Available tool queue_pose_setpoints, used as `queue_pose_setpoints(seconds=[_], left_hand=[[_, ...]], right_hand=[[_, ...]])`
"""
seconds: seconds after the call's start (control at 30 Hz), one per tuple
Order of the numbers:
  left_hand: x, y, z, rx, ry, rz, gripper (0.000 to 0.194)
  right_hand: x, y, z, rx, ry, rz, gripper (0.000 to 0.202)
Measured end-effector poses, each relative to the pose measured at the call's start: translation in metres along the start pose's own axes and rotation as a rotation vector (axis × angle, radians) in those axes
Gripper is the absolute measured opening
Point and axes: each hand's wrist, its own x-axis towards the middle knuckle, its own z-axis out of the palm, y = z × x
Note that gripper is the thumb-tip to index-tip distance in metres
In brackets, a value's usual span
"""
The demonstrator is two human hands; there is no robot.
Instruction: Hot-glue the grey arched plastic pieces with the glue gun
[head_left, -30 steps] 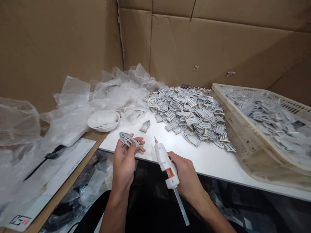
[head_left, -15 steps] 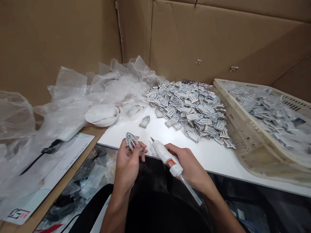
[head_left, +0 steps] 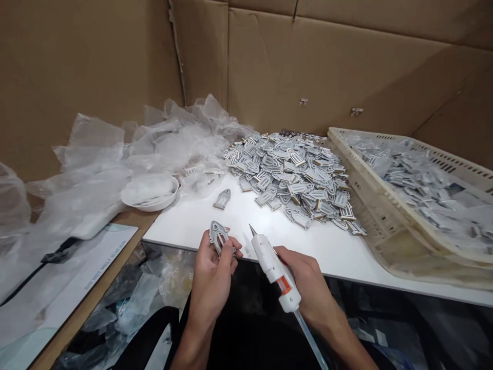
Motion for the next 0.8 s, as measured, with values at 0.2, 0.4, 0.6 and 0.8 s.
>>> queue_pose_setpoints(seconds=[0.2, 0.4, 0.6, 0.8], left_hand=[[-0.001, -0.004, 0.002, 0.008, -0.018, 0.004, 0.037], [-0.004, -0.005, 0.001, 0.042, -0.015, 0.013, 0.038], [-0.006, -0.002, 0.012, 0.108, -0.168, 0.016, 0.03], [0.004, 0.005, 0.043, 0.102, -0.379, 0.113, 0.019]], right_hand=[[-0.005, 0.007, 0.01, -0.063, 0.178, -0.181, 0.036], [-0.008, 0.009, 0.017, -0.129, 0.266, -0.3, 0.015], [-0.003, 0.004, -0.002, 0.222, 0.305, -0.041, 0.01], [0.028, 0.001, -0.034, 0.576, 0.301, 0.334, 0.044]])
